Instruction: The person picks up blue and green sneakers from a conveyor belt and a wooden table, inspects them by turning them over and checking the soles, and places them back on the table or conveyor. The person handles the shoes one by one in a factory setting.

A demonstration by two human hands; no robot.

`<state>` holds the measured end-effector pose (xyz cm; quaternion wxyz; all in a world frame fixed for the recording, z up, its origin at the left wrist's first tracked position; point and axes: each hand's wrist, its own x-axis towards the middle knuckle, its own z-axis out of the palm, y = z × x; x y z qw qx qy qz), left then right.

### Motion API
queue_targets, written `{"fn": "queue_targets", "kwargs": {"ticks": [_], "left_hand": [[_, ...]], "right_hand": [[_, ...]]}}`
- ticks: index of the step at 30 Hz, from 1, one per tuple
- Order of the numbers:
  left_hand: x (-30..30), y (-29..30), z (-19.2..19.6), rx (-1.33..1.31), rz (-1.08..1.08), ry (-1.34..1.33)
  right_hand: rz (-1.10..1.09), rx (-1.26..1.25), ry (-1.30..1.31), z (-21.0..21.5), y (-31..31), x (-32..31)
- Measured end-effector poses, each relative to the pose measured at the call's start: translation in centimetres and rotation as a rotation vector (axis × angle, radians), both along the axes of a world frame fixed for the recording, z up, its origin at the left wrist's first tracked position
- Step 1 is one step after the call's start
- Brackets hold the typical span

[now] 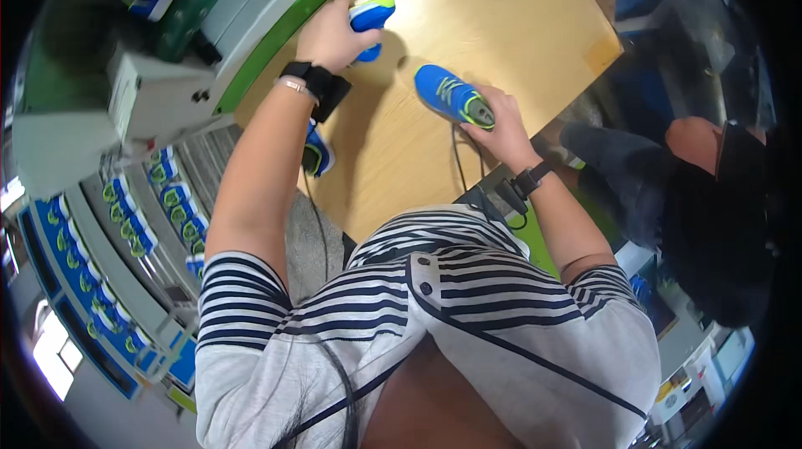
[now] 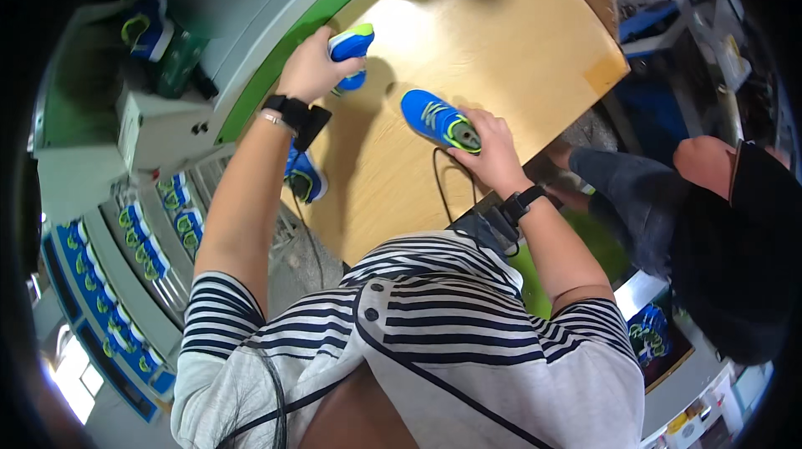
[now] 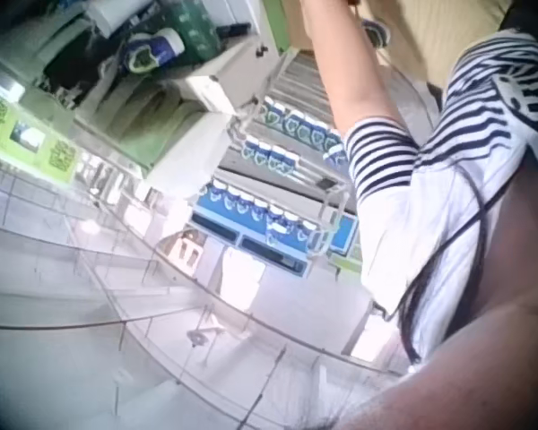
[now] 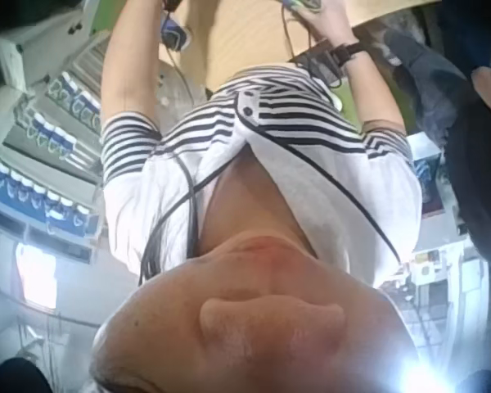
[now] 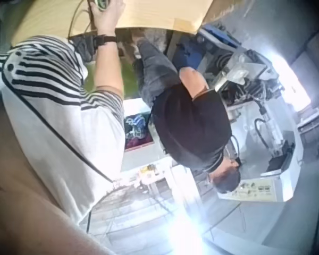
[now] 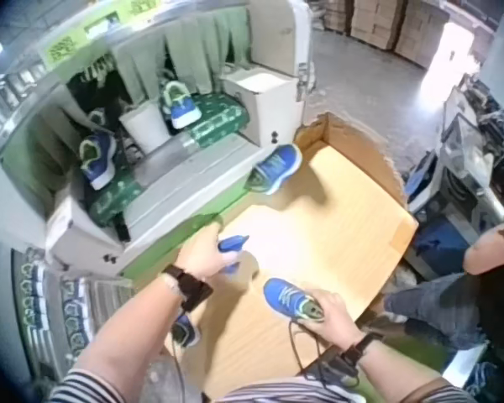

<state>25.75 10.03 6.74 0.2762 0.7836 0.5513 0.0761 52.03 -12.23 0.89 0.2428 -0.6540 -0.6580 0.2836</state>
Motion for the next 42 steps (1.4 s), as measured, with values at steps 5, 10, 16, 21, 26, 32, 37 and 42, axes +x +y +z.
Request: {"fn": "queue_targets", "kwargs": {"ticks": [5,10,16,21,26,32,37,42], "left_hand": [[-6.3,-8.8,-3.7,-0.76,0.39,-0.33],[-9.0,-17.7,-6.8,-0.502,0.575,-0.505],[-6.3,-24.3,3.7,-0.122,0.564,-1.107],[-7.8,-26.2,4.4,-0.137,0.813,-1.223],[-9.4,-25.7,4.8,-0.231,0.789,-1.336],[-9.7,-21.9,5.9,0.122,0.639,-1.136],[-9.8,-12.8,10.5,0.261,0.599,-1.198],[-9.6,-1.1,14.1,0.49,0.666,-1.253]], "right_hand": [[-0.029,-0.042,-0.019,0.5,1.2,-0.1],[-0.191,-0.108,0.249,3.8,3.4,-3.3],[0.448,-0.231,0.457,11.2,1.6,-10.0],[0.502,-0.014,0.203,2.2,0.6,-15.6],[0.532,0.03,0.307,-0.7,3.6,-15.3],[0.143,-0.182,0.628,5.0,6.5,-10.4],[0.056,0.311,0.42,11.9,15.1,-8.2],[0.052,0.674,0.393,20.3,26.4,-9.5]]}}
